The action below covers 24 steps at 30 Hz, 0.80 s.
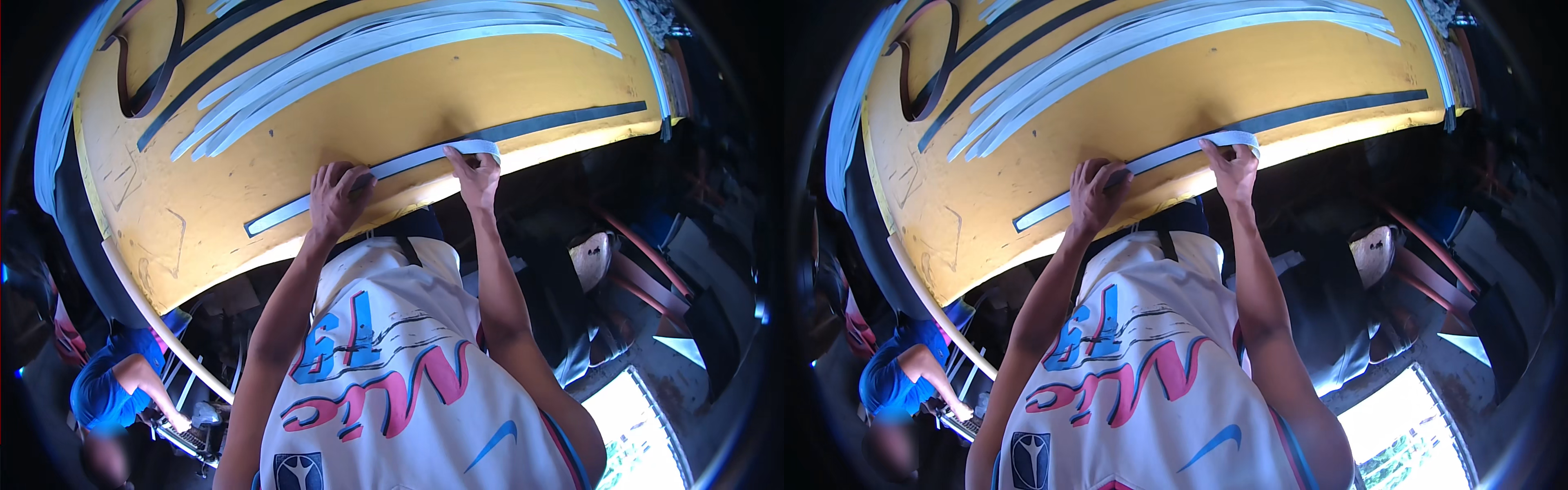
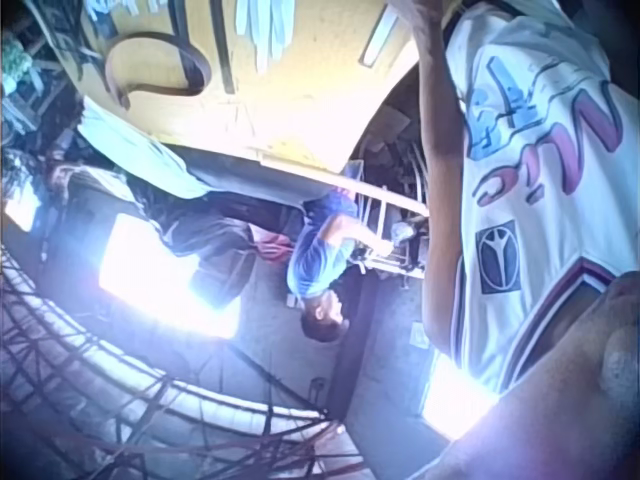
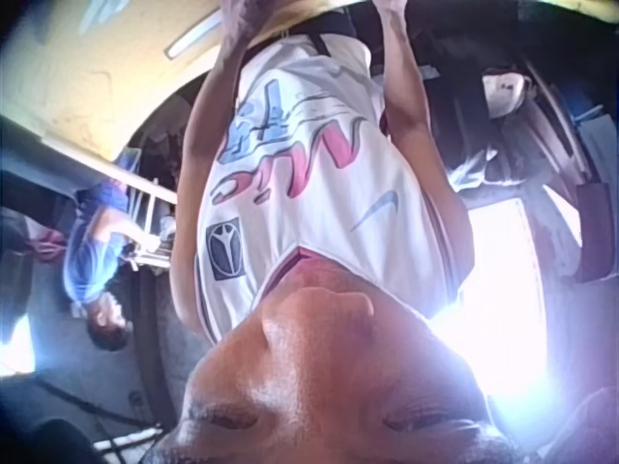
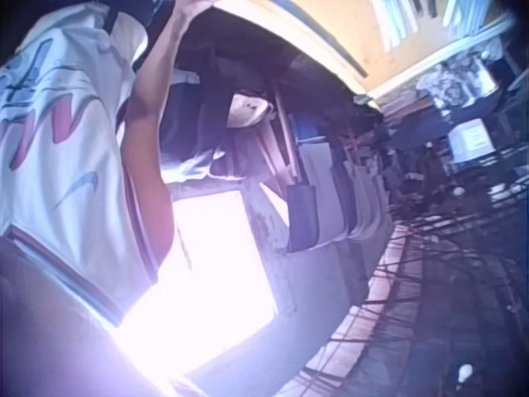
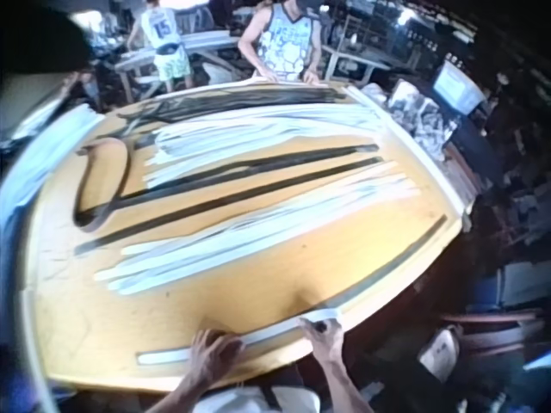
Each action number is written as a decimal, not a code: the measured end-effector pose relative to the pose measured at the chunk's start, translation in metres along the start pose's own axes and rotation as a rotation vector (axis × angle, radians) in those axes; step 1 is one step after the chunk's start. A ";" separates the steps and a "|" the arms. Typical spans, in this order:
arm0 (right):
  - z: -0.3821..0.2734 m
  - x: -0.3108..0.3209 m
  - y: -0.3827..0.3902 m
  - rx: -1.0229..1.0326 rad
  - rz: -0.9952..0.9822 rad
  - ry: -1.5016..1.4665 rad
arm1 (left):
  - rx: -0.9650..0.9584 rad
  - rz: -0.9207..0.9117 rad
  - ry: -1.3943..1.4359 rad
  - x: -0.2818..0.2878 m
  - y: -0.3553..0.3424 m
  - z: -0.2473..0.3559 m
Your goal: The recorder is arranging and sorting white and black leather or fabric straps on a large yellow table.
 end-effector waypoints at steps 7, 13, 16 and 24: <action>0.002 0.000 -0.002 -0.002 -0.019 0.017 | 0.026 -0.003 -0.022 0.000 0.000 0.001; 0.009 0.001 -0.004 0.072 -0.007 0.085 | 0.027 -0.003 -0.035 0.001 -0.001 0.004; 0.009 0.000 -0.005 0.040 -0.023 0.088 | 0.026 0.002 -0.033 0.001 -0.001 0.003; 0.012 -0.002 -0.006 0.148 0.021 0.120 | 0.013 -0.006 -0.055 -0.001 -0.001 0.003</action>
Point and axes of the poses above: each hand's wrist, its own y-axis away from the middle knuckle, its own x-axis out of the back of the hand, z = x × y, the point moved 4 cm from there along -y, towards the middle knuckle, and after that the axes turned 5 degrees about -z, right-handed, at the moved point
